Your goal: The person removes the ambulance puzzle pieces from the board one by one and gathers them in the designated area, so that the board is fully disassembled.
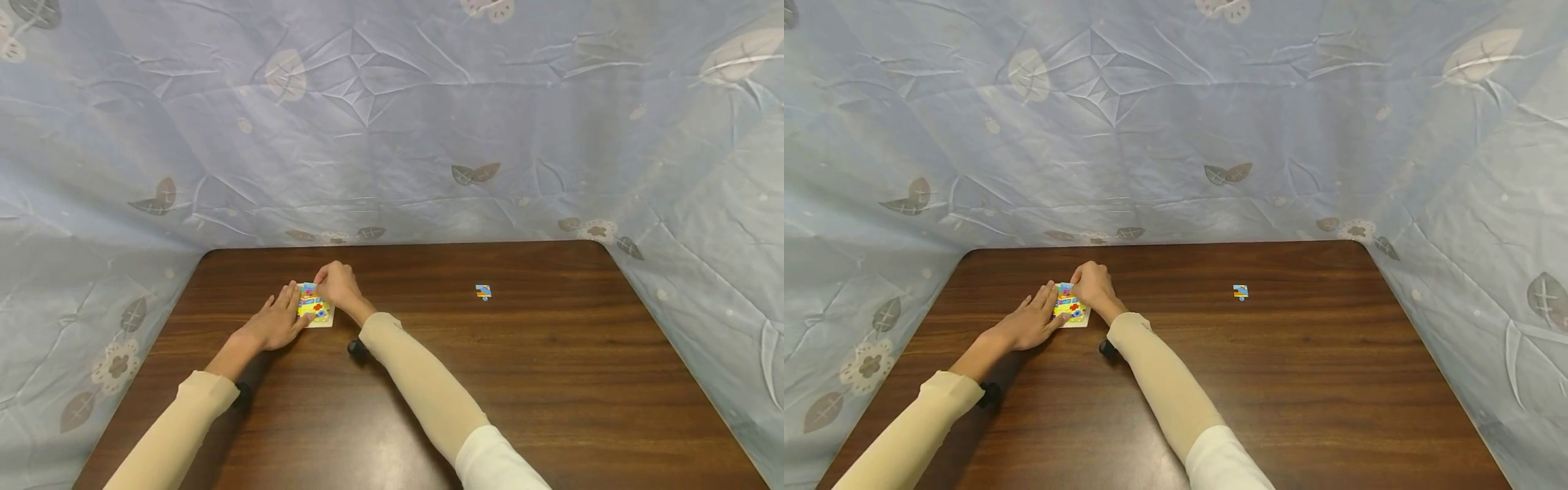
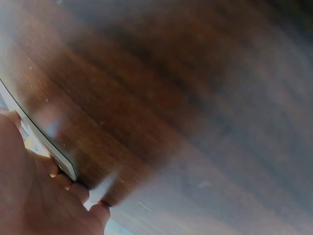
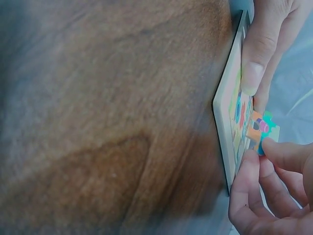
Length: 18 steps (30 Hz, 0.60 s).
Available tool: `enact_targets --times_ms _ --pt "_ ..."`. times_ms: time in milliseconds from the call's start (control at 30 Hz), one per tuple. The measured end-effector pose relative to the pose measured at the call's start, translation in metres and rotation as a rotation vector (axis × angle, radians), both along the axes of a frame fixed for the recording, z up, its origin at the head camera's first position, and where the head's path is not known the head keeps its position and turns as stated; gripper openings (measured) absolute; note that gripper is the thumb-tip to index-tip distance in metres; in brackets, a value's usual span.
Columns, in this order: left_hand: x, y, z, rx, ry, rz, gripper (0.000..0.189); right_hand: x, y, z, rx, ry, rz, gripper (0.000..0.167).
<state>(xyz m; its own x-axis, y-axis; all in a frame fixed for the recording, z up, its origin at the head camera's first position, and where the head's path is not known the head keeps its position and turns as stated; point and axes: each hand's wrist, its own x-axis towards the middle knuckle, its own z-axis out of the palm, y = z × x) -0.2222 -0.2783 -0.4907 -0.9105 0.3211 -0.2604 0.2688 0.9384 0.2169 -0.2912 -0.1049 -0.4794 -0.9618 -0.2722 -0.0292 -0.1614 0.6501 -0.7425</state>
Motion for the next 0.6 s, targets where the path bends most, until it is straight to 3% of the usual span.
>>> enact_targets --times_ms 267,600 --pt "-0.001 0.002 -0.001 0.001 -0.015 0.003 0.085 -0.007 0.018 0.003 -0.067 -0.001 0.022 0.015" --pt "0.001 0.000 -0.001 0.006 -0.015 0.015 0.088 -0.022 0.066 0.011 -0.104 0.002 0.096 0.008"
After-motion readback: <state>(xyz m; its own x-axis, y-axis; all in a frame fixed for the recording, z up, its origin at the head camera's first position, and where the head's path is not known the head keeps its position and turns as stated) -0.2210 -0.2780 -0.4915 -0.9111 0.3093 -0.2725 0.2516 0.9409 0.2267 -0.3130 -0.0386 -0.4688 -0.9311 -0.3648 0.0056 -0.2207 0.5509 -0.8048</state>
